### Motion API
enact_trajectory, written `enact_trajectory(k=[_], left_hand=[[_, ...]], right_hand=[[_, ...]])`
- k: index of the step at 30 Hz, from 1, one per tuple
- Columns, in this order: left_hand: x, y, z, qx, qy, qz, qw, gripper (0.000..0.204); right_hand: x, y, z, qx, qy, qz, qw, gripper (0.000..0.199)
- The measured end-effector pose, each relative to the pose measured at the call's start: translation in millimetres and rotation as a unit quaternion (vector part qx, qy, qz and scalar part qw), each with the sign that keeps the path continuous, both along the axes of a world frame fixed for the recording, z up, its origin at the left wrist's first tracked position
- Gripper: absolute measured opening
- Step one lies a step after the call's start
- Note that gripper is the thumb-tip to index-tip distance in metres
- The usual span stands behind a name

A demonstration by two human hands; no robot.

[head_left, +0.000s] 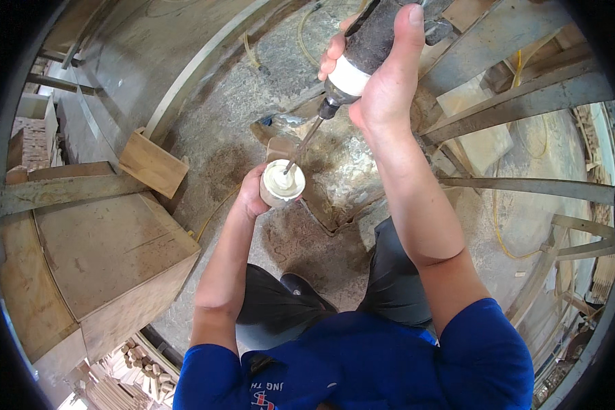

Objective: The person pours a white liquid from a large plastic container into a small cup, then uses a wooden stick to stir the mixture. Finally, they use a power drill with a mixing attachment to blend the contents of the cup thoroughly.

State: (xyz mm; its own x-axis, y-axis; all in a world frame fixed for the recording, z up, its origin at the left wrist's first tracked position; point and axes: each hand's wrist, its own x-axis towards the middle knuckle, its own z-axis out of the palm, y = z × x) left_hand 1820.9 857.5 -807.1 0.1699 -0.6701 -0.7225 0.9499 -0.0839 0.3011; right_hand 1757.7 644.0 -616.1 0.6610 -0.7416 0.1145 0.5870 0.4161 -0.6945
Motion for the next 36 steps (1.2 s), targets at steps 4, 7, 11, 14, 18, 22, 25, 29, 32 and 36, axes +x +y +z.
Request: enact_trajectory(k=[4, 7, 11, 14, 18, 22, 25, 29, 32, 36], left_hand=[[-3, -1, 0, 0.0, 0.004, 0.004, 1.0, 0.043], [-5, -3, 2, -0.006, 0.001, 0.01, 1.0, 0.043], [-6, -4, 4, -0.006, 0.007, 0.026, 1.0, 0.043], [-7, -5, 6, 0.014, 0.002, 0.025, 1.0, 0.042], [-6, -4, 5, 0.025, -0.015, 0.055, 0.998, 0.044], [9, 2, 4, -0.004, -0.006, 0.16, 0.987, 0.045], [20, 1, 3, 0.003, -0.022, 0.194, 0.981, 0.046], [30, 19, -17, 0.004, -0.083, 0.256, 0.963, 0.042], [34, 12, -16, 0.024, -0.14, 0.299, 0.943, 0.034], [48, 29, -27, 0.029, -0.266, 0.38, 0.885, 0.026]], right_hand=[[-1, 1, 2, -0.016, 0.001, 0.002, 1.0, 0.052], [-3, -1, 2, -0.019, -0.005, 0.001, 1.0, 0.052], [-6, -1, 2, -0.017, -0.003, -0.004, 1.0, 0.053], [-5, 0, 0, -0.022, 0.0, -0.008, 1.0, 0.054], [-4, 5, -7, -0.015, -0.003, -0.004, 1.0, 0.056], [2, 11, -24, -0.043, -0.113, 0.039, 0.992, 0.063], [-2, 4, -30, -0.139, -0.087, 0.103, 0.981, 0.081], [1, 20, -33, -0.126, -0.067, 0.137, 0.98, 0.086], [0, 20, -36, -0.126, -0.075, 0.136, 0.98, 0.087], [3, 27, -33, -0.11, -0.114, 0.137, 0.978, 0.087]])
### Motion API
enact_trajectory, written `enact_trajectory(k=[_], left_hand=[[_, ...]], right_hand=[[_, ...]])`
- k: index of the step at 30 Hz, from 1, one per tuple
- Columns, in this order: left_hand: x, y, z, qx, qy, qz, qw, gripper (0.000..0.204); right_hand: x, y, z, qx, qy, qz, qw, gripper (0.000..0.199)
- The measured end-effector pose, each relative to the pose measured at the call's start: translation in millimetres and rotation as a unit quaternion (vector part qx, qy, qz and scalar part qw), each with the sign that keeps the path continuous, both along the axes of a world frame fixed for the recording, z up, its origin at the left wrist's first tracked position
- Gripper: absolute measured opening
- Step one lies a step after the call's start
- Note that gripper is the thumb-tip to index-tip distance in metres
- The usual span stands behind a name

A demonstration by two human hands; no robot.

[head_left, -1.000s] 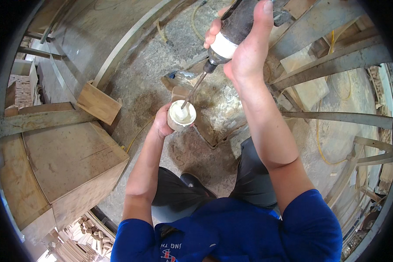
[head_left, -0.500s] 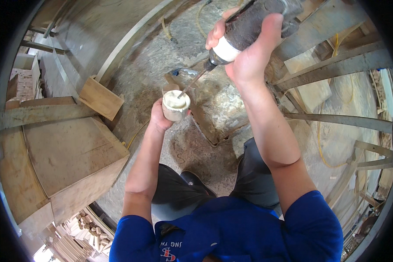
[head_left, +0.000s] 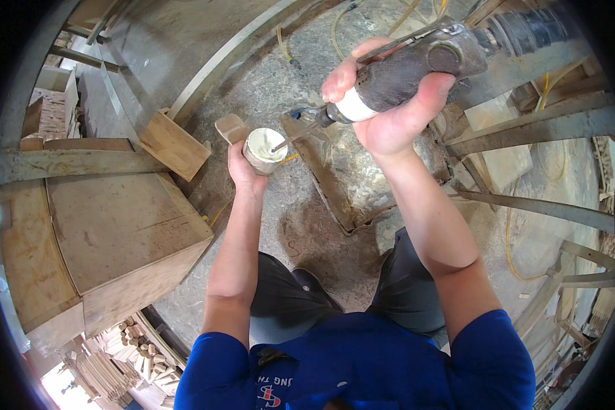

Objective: The person pours a white liquid from a large plastic container into a small cup, then uses a wooden stick to stir the mixture. Finally, they use a power drill with a mixing attachment to blend the contents of the cup thoroughly.

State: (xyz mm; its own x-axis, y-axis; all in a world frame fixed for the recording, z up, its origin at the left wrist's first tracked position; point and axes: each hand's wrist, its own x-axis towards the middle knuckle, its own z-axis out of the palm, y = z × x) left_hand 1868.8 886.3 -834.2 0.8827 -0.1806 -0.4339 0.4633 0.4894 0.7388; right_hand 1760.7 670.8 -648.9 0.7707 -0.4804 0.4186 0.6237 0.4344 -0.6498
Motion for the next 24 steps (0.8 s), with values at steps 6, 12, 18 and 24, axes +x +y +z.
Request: enact_trajectory(k=[6, 12, 18, 24], left_hand=[[-3, -14, 8, -0.035, 0.014, -0.039, 0.999, 0.026], [-27, -19, 11, -0.036, 0.164, -0.25, 0.954, 0.03], [-31, -28, 13, -0.06, 0.193, -0.286, 0.937, 0.027], [-35, -28, 11, -0.055, 0.209, -0.255, 0.942, 0.027]], right_hand=[[-4, -4, 4, 0.058, -0.023, -0.015, 0.998, 0.086], [-9, -12, 17, 0.014, 0.012, -0.048, 0.999, 0.086], [-14, -17, 29, 0.013, 0.03, -0.029, 0.999, 0.082], [-13, -14, 28, 0.001, 0.036, -0.009, 0.999, 0.083]])
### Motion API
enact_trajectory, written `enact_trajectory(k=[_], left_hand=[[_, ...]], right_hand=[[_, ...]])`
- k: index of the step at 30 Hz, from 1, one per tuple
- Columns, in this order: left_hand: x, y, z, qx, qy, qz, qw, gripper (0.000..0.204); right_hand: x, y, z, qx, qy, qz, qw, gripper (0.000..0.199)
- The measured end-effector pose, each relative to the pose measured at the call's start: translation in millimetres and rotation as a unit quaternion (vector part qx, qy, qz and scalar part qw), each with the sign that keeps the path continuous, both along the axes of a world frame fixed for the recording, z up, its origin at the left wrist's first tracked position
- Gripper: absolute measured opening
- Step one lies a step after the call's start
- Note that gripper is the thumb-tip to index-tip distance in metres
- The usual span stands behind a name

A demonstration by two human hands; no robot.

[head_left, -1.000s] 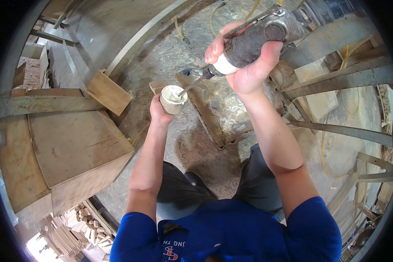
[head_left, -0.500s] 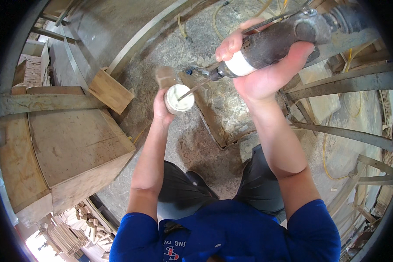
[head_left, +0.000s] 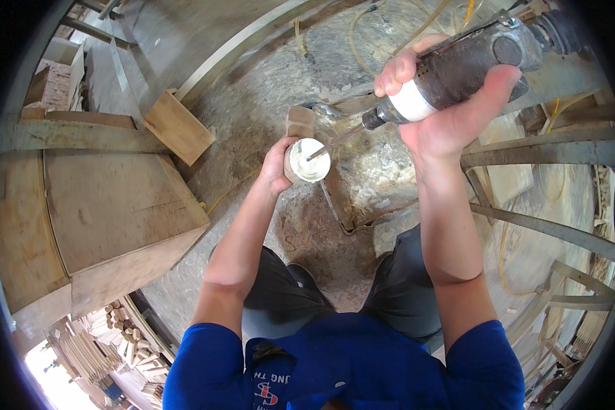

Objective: The person pours a white liquid from a large plastic container into a small cup, then uses a wooden stick to stir the mixture. Finally, they use a power drill with a mixing attachment to blend the contents of the cup thoroughly.

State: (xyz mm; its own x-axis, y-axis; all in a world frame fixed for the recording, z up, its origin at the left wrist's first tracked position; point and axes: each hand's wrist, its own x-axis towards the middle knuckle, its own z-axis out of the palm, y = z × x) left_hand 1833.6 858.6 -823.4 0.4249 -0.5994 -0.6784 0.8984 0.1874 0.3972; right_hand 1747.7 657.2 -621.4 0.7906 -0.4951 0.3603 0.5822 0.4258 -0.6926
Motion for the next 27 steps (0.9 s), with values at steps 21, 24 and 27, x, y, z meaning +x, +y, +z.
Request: enact_trajectory(k=[21, 24, 27], left_hand=[[-11, -5, -13, 0.008, 0.034, -0.093, 0.995, 0.034], [-12, 4, -15, -0.009, 0.071, -0.034, 0.997, 0.041], [-6, 28, -24, -0.002, 0.011, -0.011, 1.0, 0.037]], right_hand=[[-8, -2, 5, 0.032, 0.052, 0.045, 0.997, 0.087], [5, 12, -9, 0.019, 0.058, 0.051, 0.997, 0.086], [5, 16, -18, -0.063, 0.033, 0.052, 0.996, 0.077]])
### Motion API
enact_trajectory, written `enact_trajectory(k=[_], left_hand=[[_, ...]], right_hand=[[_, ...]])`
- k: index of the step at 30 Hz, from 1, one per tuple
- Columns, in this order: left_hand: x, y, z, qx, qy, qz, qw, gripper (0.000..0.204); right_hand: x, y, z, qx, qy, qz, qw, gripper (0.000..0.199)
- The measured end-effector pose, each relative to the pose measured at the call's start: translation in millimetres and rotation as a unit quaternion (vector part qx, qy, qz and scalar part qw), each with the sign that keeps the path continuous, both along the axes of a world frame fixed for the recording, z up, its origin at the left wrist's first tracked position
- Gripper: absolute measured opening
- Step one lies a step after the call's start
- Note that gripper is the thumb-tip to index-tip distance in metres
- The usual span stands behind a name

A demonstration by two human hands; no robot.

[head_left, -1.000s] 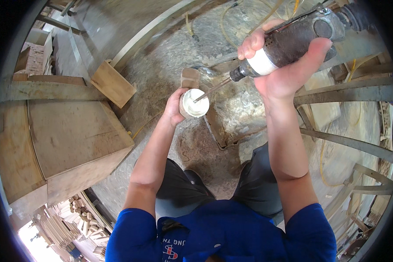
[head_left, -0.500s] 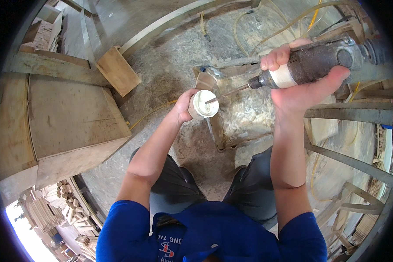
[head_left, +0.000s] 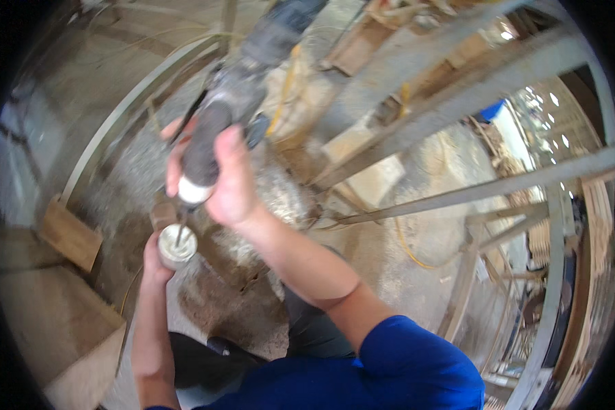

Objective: The person pours a white liquid from a large plastic container into a small cup, then uses a wooden stick to stir the mixture. Finally, they use a power drill with a mixing attachment to blend the contents of the cup thoroughly.

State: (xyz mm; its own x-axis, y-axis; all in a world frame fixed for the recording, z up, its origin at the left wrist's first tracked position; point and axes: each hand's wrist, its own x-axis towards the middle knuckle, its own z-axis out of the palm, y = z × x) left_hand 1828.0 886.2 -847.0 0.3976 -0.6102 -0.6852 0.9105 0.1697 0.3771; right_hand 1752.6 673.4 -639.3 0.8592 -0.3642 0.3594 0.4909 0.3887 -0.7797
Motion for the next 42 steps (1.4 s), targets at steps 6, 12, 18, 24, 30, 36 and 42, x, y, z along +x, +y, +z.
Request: enact_trajectory(k=[6, 12, 18, 24, 30, 36, 42], left_hand=[[-1, -6, 22, -0.033, -0.014, -0.02, 0.999, 0.036], [-7, -13, 14, 0.021, -0.024, -0.03, 0.999, 0.035], [-5, -11, 10, 0.051, -0.04, 0.003, 0.998, 0.03], [-6, -14, 11, 0.044, -0.041, -0.015, 0.998, 0.03], [-6, -11, 5, 0.043, -0.034, -0.021, 0.998, 0.029], [-3, -7, 5, 0.051, -0.04, -0.018, 0.998, 0.029], [1, -3, 0, 0.036, -0.046, -0.01, 0.998, 0.03]], right_hand=[[-4, -2, 8, 0.05, 0.018, -0.103, 0.993, 0.075], [-2, 11, 3, 0.058, 0.017, -0.109, 0.992, 0.065], [-1, 14, 8, 0.033, 0.031, -0.096, 0.994, 0.067], [-4, 6, 5, 0.052, 0.035, -0.11, 0.992, 0.069], [-5, 7, 5, 0.047, 0.022, -0.099, 0.994, 0.068], [-5, 11, 6, 0.052, 0.019, -0.105, 0.993, 0.067], [-1, 15, 9, 0.091, -0.026, -0.113, 0.989, 0.057]])
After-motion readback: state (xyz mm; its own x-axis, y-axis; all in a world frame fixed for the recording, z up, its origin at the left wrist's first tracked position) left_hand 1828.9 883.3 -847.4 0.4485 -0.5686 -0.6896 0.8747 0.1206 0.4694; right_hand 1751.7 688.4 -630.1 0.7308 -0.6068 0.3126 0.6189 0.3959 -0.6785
